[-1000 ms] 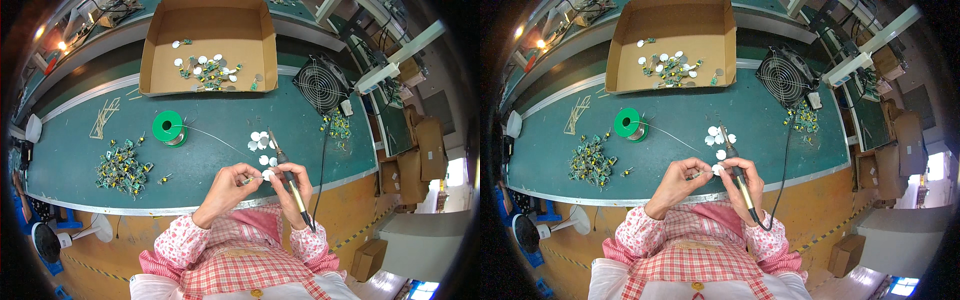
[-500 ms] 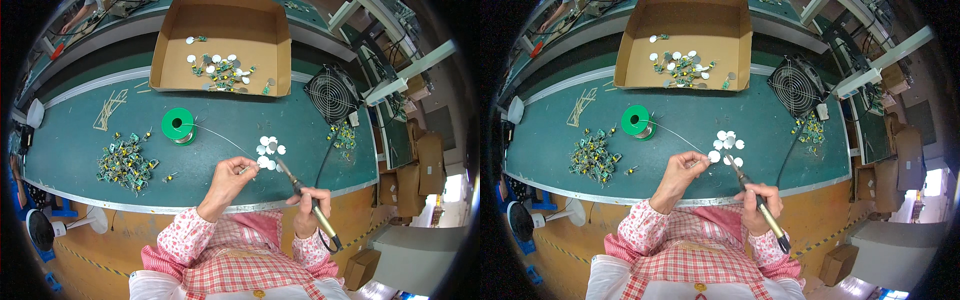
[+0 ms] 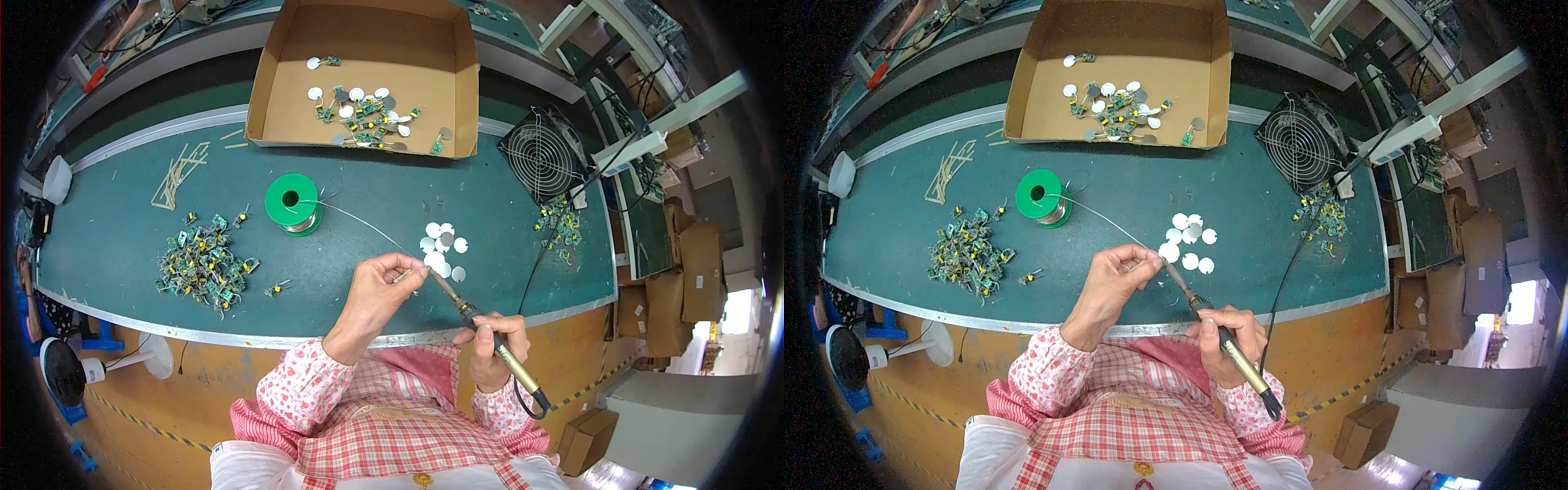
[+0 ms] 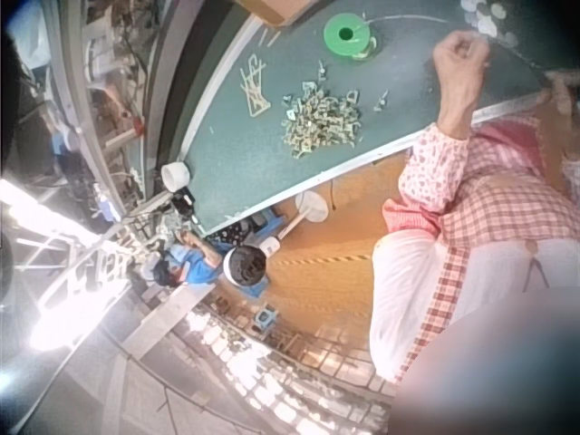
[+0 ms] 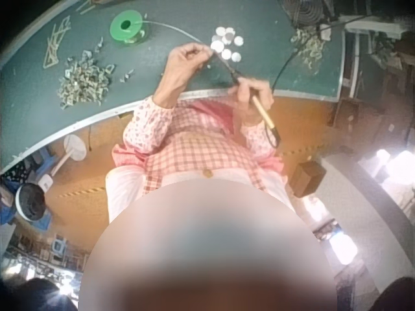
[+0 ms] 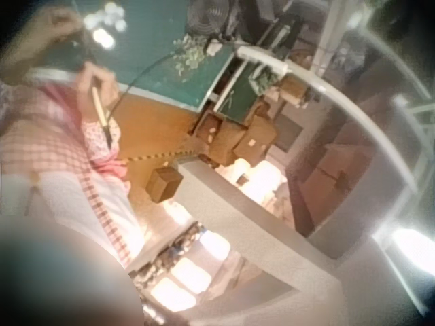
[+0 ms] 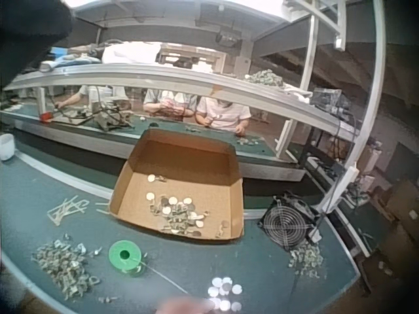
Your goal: The person solders small electrical components onto circular plastic bases using a soldering iron and solder wire.
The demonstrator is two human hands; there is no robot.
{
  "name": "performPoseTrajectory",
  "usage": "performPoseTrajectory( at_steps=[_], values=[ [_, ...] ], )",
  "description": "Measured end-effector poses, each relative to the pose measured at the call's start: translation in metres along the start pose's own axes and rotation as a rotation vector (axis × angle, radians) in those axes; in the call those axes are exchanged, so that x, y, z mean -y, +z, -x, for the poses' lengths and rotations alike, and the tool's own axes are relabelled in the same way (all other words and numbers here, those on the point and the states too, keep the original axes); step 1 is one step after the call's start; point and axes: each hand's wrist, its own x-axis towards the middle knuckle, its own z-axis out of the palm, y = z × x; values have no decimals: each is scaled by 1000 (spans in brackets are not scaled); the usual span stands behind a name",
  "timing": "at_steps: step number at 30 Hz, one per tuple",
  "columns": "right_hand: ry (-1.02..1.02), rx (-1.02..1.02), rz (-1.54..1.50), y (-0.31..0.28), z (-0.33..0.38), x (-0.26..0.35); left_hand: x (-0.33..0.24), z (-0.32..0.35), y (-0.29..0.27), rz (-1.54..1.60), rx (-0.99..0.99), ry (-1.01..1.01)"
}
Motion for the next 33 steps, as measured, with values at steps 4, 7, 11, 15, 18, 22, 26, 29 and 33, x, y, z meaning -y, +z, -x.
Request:
performPoseTrajectory(
  at_steps=[4, 7, 11, 15, 18, 22, 26, 29, 33],
  values=[
    [-113, -26, 41, 4, -1, -1, 0, 0, 1, 13, -8, -12],
    [-236, 20, 106, 4, -1, -3, -2, 2, 0, 42, -15, -33],
    [-357, 79, 166, 9, 0, -6, 4, 2, -4, 54, -35, -69],
    [-317, -1, 108, 10, 6, -9, 5, 3, -3, 72, -32, -57],
    [-177, -115, -12, 6, 4, -5, 4, 5, -3, 58, -33, -62],
    [-93, -225, -9, -10, -5, -10, -14, 26, 3, -76, 64, -67],
    [-129, -252, 166, -45, -23, -1, -54, 16, -6, -463, 98, 482],
    [-223, -316, 292, -86, -36, 7, -128, -21, -11, -546, -119, 632],
    [-309, -459, 397, -130, -41, 25, -171, -52, -50, -995, -497, 930]
  ],
)
